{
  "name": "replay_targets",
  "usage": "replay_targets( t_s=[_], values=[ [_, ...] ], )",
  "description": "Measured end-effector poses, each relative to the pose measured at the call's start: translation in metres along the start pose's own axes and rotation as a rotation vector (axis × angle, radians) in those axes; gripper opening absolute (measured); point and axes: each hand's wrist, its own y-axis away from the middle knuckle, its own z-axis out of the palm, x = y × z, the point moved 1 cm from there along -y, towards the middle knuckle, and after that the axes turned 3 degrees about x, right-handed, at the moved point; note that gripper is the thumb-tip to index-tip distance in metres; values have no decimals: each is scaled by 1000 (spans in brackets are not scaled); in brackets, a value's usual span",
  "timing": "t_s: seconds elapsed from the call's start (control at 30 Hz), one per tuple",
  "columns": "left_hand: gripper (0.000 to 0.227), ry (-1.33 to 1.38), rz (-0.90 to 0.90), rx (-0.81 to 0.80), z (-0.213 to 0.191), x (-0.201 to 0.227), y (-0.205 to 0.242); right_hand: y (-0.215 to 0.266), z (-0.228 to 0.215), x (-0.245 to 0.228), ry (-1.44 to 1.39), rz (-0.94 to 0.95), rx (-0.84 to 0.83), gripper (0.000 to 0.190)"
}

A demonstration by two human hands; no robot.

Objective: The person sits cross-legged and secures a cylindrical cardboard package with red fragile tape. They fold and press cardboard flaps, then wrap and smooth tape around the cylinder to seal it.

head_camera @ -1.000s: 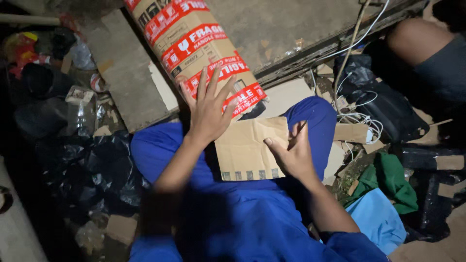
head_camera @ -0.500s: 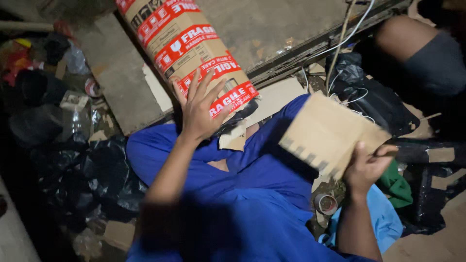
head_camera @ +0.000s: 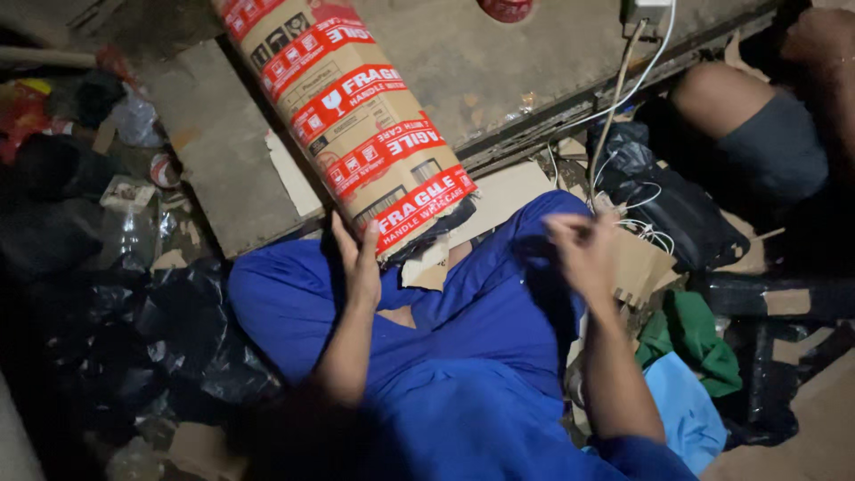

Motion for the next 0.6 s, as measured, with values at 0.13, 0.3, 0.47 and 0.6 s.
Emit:
replay_targets(
  t_s=[0.13,0.3,0.47,0.6],
  values=[
    [82,267,-219,-17,-6,-19,-8,-54,84,-38,-455,73,-264,34],
    [68,364,-287,-81,-12,-27,-13,-77,112,1,-764,228,-486,40],
    [63,367,-169,-100,-4,-31,-13,-79,140,76,-591,200,-460,11],
    [58,400,-229,-109,-20,-22,-6,-55,164,91,-623,99,-397,20]
  ],
)
